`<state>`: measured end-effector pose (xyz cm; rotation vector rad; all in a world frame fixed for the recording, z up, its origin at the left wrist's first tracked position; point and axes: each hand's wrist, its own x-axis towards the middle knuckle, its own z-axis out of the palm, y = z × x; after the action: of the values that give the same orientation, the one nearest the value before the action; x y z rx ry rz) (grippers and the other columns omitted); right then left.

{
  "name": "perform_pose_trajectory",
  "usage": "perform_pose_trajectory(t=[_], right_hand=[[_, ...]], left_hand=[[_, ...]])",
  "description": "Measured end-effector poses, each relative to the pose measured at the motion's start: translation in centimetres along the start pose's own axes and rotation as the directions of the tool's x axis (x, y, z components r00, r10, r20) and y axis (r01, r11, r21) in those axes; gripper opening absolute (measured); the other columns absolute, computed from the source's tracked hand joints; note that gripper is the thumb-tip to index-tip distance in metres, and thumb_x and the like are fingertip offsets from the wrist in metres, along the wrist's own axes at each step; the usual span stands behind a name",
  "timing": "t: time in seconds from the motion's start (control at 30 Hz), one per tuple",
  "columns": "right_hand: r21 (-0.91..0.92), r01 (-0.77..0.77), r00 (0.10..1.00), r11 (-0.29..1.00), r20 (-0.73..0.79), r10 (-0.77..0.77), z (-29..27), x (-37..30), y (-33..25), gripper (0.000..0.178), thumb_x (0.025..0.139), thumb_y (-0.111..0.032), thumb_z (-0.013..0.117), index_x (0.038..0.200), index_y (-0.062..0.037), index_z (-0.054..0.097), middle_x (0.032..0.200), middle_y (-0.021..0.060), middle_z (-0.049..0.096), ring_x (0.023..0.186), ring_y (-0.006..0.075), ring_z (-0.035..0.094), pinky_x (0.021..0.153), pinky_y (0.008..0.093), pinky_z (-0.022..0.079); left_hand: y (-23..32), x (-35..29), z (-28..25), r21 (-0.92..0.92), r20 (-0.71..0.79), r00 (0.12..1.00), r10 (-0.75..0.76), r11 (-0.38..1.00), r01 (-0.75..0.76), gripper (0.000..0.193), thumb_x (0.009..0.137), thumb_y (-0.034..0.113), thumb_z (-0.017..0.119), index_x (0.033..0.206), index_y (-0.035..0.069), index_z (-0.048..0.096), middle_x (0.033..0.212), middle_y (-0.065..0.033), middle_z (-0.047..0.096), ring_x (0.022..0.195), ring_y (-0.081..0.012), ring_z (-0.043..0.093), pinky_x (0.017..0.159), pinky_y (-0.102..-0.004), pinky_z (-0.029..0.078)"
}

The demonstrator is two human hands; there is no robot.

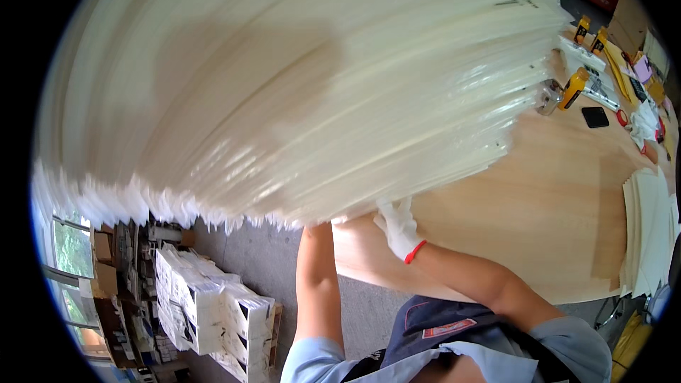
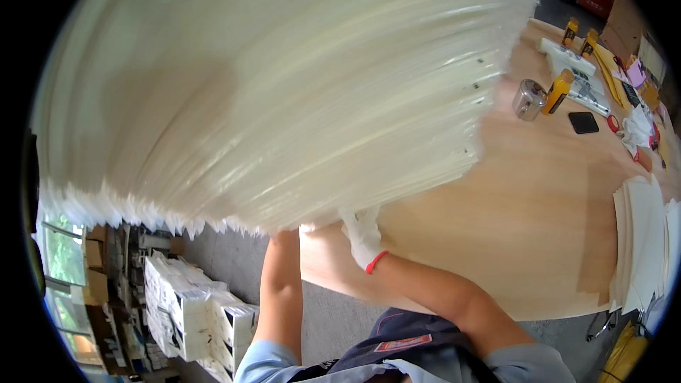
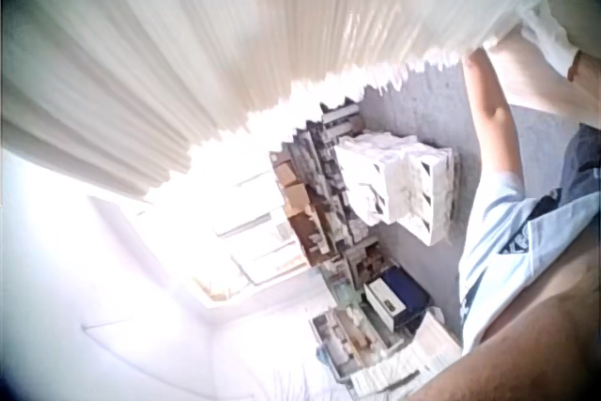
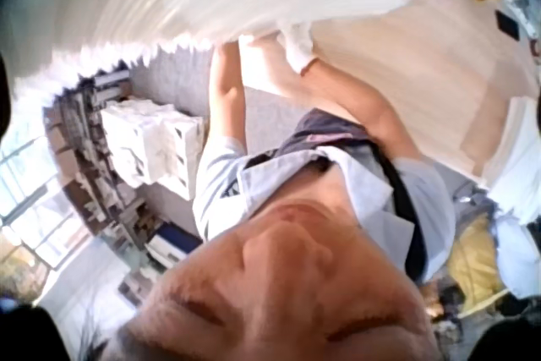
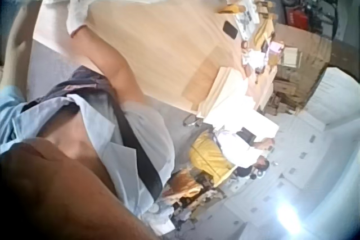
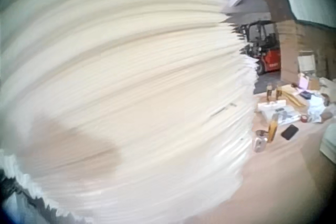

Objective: The person repeatedly picks up stacks of white paper and inserts them into clear plastic packaging bags. They work at a wooden table in a warehouse environment, handling the paper and bags by hand. The process involves opening the bags, sliding the paper inside, and stacking the finished packages.

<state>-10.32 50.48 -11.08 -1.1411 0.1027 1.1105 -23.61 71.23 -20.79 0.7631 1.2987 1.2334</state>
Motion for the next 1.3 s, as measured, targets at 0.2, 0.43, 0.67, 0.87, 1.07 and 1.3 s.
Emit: perform_pose_trajectory(t=[0.2,0.43,0.67,0.87,1.07,1.3], right_hand=[[0.259,-0.155,0.98,0.953,0.159,0.117,-11.3,3.0,-1.5,0.07,0.085,-0.041,0.065,0.14,-0.0151,0.031,0.14,0.0153,0.032,0.125,0.0324,0.039,0.099,0.0487,0.041],[-0.006,0.449,0.884,0.893,-0.143,-0.446,-16.4,2.4,-15.0,0.081,0.086,-0.036,0.062,0.148,-0.0157,0.015,0.149,0.0124,0.024,0.136,0.0257,0.026,0.107,0.046,0.029],[-0.174,0.628,0.77,0.759,-0.005,-0.638,-15.0,5.1,-11.1,0.094,0.075,-0.022,0.076,0.145,-0.0033,0.016,0.142,0.0152,0.033,0.13,0.0241,0.033,0.107,0.0373,0.03],[-0.211,0.639,0.709,0.739,-0.209,-0.673,-13.0,5.9,-9.5,0.107,0.064,-0.033,0.083,0.143,-0.0016,0.017,0.141,0.018,0.029,0.13,0.0309,0.032,0.105,0.042,0.031],[-0.391,0.749,0.528,0.535,-0.136,-0.838,-11.5,9.7,-8.6,0.119,0.062,-0.032,0.084,0.145,-0.0008,0.006,0.141,0.0166,0.033,0.127,0.0267,0.038,0.105,0.0381,0.033],[-0.276,0.659,0.673,0.699,-0.197,-0.713,-10.0,14.6,-12.5,0.11,0.059,-0.036,0.084,0.14,0.0002,0.019,0.136,0.0204,0.03,0.127,0.0361,0.029,0.105,0.0449,0.027]], left_hand=[[-4.0,-7.3,-2.1,0.128,-0.213,0.964,0.157,0.983,-0.132,0.046,0.097,0.036,0.038,0.133,0.008,0.041,0.136,-0.0112,0.042,0.123,-0.0235,0.04,0.106,-0.0381,0.031],[-6.8,-16.1,3.0,0.351,0.189,0.971,0.15,0.913,-0.209,0.046,0.096,0.036,0.038,0.131,0.008,0.043,0.134,-0.0112,0.044,0.122,-0.0235,0.042,0.105,-0.0383,0.032],[-5.3,-14.2,8.2,0.285,0.197,0.961,0.193,0.927,-0.245,0.045,0.096,0.037,0.038,0.13,0.007,0.045,0.132,-0.0112,0.045,0.121,-0.0234,0.043,0.105,-0.0386,0.033],[-4.0,-12.3,12.9,0.161,0.183,0.966,0.18,0.964,-0.21,0.045,0.096,0.037,0.039,0.129,0.007,0.047,0.131,-0.0112,0.047,0.12,-0.0233,0.044,0.104,-0.0387,0.034],[-2.0,-10.5,16.6,0.042,0.152,0.966,0.21,0.975,-0.219,0.044,0.096,0.037,0.039,0.127,0.007,0.049,0.129,-0.0112,0.049,0.119,-0.0233,0.045,0.103,-0.0389,0.035],[-0.3,-6.8,24.1,-0.205,0.11,0.973,0.204,0.962,-0.179,0.044,0.096,0.037,0.039,0.126,0.007,0.051,0.128,-0.0112,0.05,0.117,-0.0232,0.046,0.103,-0.0391,0.036]])
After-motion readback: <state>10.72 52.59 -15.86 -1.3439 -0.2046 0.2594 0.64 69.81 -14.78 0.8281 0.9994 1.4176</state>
